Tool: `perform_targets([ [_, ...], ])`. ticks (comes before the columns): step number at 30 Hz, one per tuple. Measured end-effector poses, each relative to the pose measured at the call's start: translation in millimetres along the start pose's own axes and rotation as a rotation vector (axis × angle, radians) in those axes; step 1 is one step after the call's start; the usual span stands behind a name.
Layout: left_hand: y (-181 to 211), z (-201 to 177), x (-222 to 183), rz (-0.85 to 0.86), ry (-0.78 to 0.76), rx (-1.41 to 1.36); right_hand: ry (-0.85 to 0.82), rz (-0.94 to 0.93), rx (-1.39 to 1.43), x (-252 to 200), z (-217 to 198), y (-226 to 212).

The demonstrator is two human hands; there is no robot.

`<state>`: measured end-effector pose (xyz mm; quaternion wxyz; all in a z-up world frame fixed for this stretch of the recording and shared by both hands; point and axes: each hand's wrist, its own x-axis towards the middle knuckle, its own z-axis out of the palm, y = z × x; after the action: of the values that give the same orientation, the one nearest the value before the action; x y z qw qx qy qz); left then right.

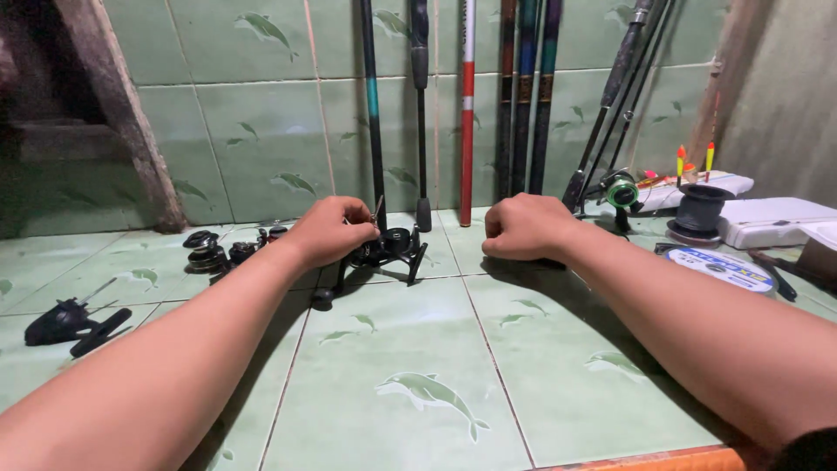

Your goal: Assembling and threading line through a fishing reel on the floor

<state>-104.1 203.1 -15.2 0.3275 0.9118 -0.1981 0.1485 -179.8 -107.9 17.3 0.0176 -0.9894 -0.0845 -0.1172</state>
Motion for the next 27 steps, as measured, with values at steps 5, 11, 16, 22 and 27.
perform_targets([
  [5, 6, 7, -2, 0.027, 0.019, -0.047, -0.041, -0.006, -0.019, 7, 12, 6],
  [11, 24, 10, -15, 0.06, 0.017, -0.137, 0.006, -0.078, 0.145, 6, 2, -15],
  [16, 35, 25, -9, 0.065, 0.014, -0.139, 0.18, -0.13, 0.8, 41, 27, -23],
  [22, 34, 50, -3, 0.052, 0.106, -0.3, 0.079, -0.245, 1.049, 54, 35, -42],
  [27, 39, 54, -13, 0.033, 0.126, -0.451, 0.074, -0.322, 1.088, 49, 34, -47],
])
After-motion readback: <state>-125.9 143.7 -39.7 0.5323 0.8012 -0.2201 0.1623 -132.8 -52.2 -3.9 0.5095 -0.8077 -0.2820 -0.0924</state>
